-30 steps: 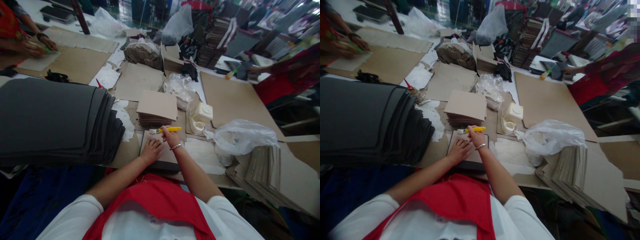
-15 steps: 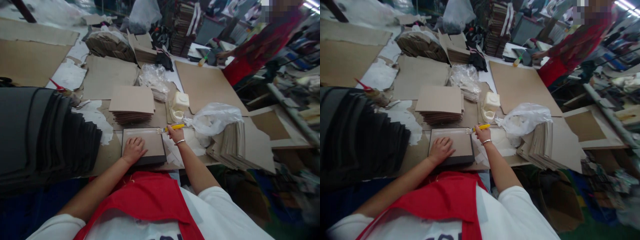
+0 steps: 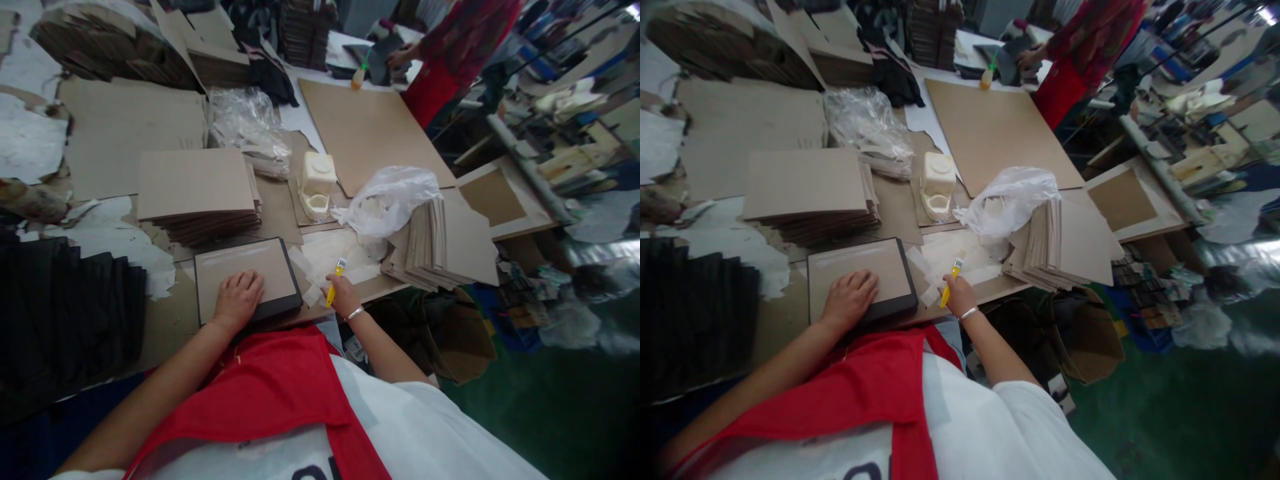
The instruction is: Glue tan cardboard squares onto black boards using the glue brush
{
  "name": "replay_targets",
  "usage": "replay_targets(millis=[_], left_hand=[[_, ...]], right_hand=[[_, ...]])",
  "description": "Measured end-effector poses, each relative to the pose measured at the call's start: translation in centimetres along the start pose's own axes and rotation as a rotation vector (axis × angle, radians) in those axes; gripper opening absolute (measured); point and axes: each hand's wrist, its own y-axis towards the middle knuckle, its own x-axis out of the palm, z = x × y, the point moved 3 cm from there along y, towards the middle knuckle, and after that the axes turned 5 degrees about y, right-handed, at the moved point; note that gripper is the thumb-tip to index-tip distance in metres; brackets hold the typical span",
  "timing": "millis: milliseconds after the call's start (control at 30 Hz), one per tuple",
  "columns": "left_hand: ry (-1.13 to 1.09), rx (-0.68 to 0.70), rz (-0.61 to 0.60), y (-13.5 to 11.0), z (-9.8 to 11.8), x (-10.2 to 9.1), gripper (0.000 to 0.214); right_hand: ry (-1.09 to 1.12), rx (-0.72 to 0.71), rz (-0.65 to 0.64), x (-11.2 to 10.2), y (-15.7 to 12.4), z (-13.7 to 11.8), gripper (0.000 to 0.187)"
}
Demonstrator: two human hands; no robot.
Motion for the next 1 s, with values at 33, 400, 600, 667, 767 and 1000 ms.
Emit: replay_targets(millis=[33, 400, 600, 667, 767, 1000], left_hand=[[0.015, 0.003, -0.004, 0.0, 0.1, 0.0, 0.036], [-0.154, -0.039, -0.03, 1.2, 0.3, -1.0, 0.045], [-0.607, 0.181, -0.113, 4.5, 3.8, -3.9, 0.048], [-0.793, 0.133, -0.266, 5.0, 3.8, -3.9, 0.036], [-1.009, -0.046, -0.361, 4.7, 2.2, -3.6, 0.038], [-1.081, -0.399, -0.399, 3.0, -3.3, -2.8, 0.031]], right_hand=[[-0.064, -0.03, -0.01, 0.9, -0.4, 0.1, 0.025], [0.156, -0.042, 0.084, -1.4, 1.7, -2.4, 0.021], [0.345, -0.411, -0.042, -5.8, 2.1, -9.3, 0.015], [0.42, -0.426, 0.015, -6.5, 2.6, -10.5, 0.013], [0.558, -0.415, 0.062, -6.4, 3.7, -11.5, 0.022], [0.466, -0.321, 0.116, -2.8, 7.2, -13.1, 0.024]])
